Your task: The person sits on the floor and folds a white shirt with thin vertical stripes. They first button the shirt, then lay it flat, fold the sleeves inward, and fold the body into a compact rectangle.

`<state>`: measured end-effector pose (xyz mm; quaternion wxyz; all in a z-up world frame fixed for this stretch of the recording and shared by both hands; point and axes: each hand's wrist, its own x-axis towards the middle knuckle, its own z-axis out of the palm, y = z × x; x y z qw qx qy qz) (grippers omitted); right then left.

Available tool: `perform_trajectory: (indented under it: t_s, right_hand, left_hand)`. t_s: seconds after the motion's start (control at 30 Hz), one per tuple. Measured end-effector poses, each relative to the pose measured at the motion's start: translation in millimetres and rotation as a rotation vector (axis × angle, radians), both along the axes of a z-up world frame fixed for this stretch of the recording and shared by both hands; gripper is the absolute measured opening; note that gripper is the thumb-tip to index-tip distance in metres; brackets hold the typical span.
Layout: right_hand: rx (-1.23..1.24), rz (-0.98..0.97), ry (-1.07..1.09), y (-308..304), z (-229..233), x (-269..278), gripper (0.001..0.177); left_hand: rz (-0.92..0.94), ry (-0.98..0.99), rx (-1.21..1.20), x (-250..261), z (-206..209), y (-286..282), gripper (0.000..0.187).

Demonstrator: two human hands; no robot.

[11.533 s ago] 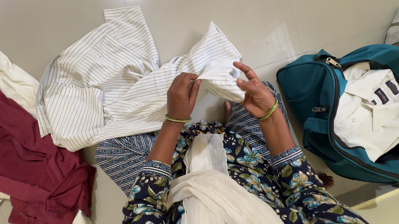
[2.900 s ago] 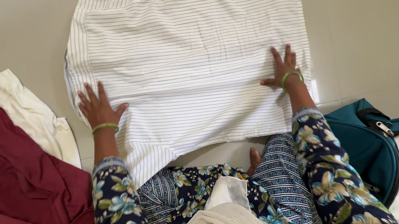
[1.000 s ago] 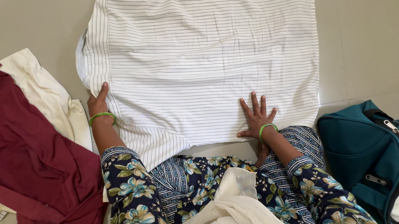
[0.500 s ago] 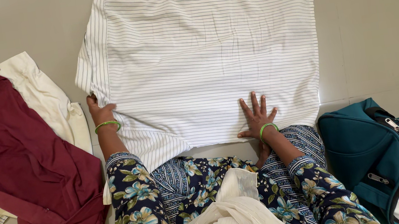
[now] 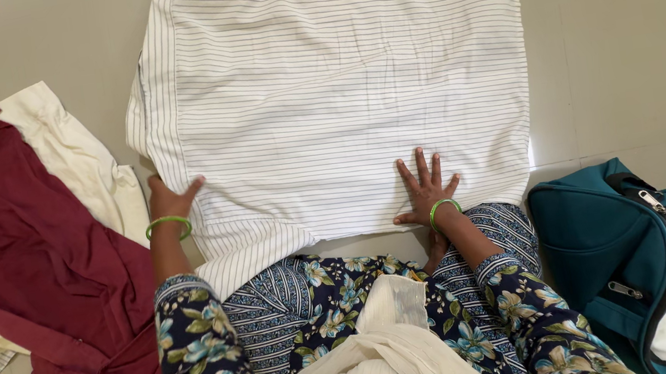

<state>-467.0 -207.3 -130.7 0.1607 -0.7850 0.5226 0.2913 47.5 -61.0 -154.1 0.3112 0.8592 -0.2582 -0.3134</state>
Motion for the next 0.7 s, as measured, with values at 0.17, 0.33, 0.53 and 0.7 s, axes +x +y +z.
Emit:
perform_trajectory:
  t_s: [0.17,0.33,0.53,0.7]
  right_hand:
    - [-0.007,0.006,-0.003,1,4,1,0.148]
    - [0.019,0.014,0.007,-3,16,-4,0.14]
    - [-0.02,-0.455,-0.033,-58,0,-87,0.107]
    - [-0.206,-0.555,0.032,-78,-27,-138,0.094]
  left_hand:
    - [-0.159,-0.07,0.172,-7,-25,45,0.095]
    - [-0.095,-0.153,0.098,2,-79,84,0.084]
    - [-0.1,-0.13,0.305,-5,-43,80,0.08]
    - [-0.082,-0.566,-0.074,-37,-3,55,0.065]
